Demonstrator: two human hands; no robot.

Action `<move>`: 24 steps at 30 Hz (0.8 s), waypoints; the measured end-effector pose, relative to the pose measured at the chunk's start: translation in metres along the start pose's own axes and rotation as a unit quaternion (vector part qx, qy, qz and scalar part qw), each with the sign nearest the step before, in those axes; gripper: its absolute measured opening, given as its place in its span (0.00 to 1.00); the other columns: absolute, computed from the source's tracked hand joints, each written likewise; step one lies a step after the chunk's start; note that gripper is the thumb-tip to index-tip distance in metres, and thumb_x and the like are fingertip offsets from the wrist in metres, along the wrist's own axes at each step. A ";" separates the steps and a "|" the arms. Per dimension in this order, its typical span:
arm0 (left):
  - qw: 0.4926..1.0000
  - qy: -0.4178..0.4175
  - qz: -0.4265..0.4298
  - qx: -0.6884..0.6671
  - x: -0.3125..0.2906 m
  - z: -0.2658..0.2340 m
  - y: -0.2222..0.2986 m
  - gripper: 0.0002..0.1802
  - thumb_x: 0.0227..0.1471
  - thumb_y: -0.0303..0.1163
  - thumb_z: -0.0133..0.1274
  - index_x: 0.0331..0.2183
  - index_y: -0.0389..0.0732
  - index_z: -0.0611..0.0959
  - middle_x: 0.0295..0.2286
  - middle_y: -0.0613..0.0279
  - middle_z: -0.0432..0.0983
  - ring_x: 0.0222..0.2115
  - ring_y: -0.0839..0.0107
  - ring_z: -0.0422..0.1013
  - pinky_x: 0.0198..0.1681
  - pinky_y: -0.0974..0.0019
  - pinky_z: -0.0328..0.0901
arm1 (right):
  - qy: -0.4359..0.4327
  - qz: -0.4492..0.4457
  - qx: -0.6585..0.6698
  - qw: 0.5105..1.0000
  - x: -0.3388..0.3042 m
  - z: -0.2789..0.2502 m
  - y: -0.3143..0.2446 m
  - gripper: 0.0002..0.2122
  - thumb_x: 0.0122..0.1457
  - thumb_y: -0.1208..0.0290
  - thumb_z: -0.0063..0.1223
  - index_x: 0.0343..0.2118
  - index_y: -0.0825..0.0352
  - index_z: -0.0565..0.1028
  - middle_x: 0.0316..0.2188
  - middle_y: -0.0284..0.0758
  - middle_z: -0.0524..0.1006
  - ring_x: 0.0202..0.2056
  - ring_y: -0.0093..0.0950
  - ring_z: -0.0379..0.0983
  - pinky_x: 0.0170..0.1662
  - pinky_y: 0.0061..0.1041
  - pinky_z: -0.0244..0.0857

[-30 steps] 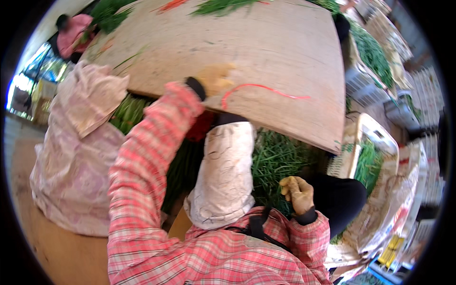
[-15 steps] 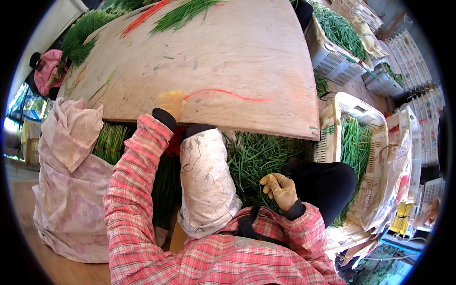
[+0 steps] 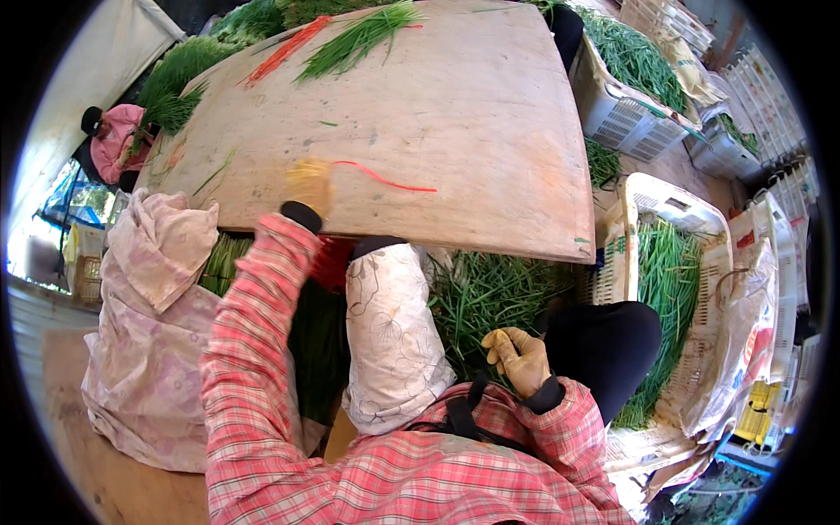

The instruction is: The person sorts through green stalks on a work table, removes loose debris or damaged parts by hand, and then bundles them together with a red tie.

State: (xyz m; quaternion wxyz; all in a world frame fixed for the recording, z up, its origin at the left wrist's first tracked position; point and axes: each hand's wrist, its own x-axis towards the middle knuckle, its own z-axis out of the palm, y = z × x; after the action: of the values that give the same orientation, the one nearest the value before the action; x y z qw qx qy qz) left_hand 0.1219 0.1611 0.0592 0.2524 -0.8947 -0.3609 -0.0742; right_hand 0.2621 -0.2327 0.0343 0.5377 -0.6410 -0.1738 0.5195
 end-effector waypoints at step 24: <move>0.719 -0.191 -0.045 -0.667 -0.153 -0.062 0.264 0.15 0.46 0.23 0.54 0.40 0.36 0.79 0.29 0.58 0.77 0.29 0.73 0.72 0.34 0.72 0.66 | 0.434 -0.111 -0.411 0.794 -0.056 -0.283 0.109 0.15 0.49 0.63 0.54 0.34 0.70 0.73 0.34 0.45 0.74 0.35 0.42 0.72 0.40 0.36 0.65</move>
State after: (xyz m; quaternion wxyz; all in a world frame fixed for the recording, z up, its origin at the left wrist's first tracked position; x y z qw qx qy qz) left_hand 0.1942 -0.1247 -0.0404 -0.4873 -0.8093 -0.2989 -0.1350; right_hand 0.4443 -0.4595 -0.0673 0.2963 -0.9360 -0.1898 0.0031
